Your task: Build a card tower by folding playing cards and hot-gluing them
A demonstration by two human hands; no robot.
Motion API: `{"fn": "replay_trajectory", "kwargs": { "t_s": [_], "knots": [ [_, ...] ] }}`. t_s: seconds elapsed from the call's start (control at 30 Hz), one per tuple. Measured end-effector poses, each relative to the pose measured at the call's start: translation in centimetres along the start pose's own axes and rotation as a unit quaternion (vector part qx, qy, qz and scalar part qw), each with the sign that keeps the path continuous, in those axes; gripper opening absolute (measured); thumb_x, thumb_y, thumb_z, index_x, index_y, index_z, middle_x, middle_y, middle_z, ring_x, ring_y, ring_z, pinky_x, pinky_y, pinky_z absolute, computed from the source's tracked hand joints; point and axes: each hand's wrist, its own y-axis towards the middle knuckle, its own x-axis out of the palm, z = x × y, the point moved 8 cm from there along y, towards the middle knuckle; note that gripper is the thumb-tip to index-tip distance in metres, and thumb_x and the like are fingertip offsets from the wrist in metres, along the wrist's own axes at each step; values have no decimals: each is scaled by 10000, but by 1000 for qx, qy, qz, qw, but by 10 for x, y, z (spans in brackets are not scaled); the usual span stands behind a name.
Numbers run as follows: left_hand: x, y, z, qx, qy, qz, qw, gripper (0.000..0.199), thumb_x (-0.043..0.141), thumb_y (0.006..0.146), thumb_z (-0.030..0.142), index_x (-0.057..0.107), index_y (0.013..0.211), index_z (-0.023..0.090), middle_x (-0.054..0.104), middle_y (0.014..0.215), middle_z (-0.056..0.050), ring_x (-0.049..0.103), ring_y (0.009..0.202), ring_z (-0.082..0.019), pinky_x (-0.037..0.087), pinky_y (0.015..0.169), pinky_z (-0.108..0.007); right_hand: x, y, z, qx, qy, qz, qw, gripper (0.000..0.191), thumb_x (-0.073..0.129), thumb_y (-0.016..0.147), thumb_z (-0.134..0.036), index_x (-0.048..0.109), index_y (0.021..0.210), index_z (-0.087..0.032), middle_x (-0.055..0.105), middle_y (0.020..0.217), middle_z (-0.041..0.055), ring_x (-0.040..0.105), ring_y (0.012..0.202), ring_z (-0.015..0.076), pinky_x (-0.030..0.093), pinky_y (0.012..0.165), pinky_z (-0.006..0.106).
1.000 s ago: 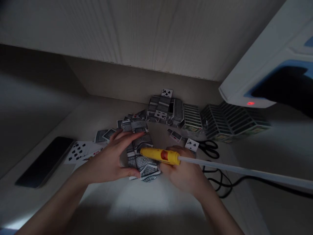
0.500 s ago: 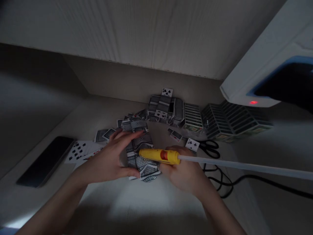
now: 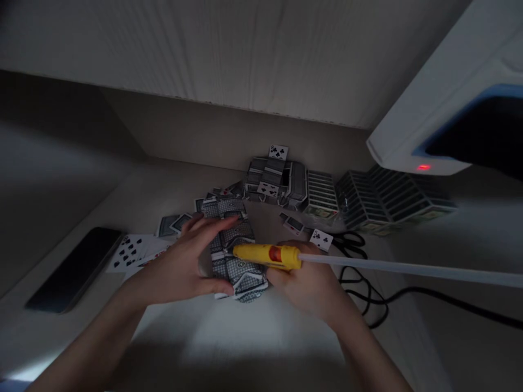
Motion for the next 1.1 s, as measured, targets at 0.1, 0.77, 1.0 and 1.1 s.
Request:
{"fn": "replay_trajectory", "kwargs": {
  "t_s": [0.1,0.77,1.0,1.1],
  "knots": [
    [0,0,1,2,0,1,1000,1062,787,590,651,348,1465,241,547,1341,-125,441,1298,-372,249,1135,-602,3,0,-2,9,16,-12,1000,65,507,648,-231,539,592,-226,625,596,-9,574,548,152,459,529,265],
    [1,1,-2,-6,-20,-2,1000,1090,811,563,634,335,1477,278,527,1370,-99,452,1289,-357,253,1140,-575,-9,-7,2,-16,-214,57,975,71,529,732,-215,599,725,-222,703,735,52,660,689,231,486,649,348],
    [3,1,-4,-7,-22,-15,1000,1086,792,585,652,307,1483,283,503,1395,-99,415,1318,-347,215,1157,-568,-12,-15,2,-49,-275,58,959,90,500,733,-180,573,701,-221,686,713,61,635,654,240,458,619,357],
    [4,3,-4,-4,-23,-14,1000,1088,786,586,663,297,1485,292,500,1397,-95,415,1316,-343,207,1160,-565,-20,-19,-1,-49,-266,83,959,99,485,729,-209,556,662,-224,668,688,55,623,639,234,447,599,349]
  ]
}}
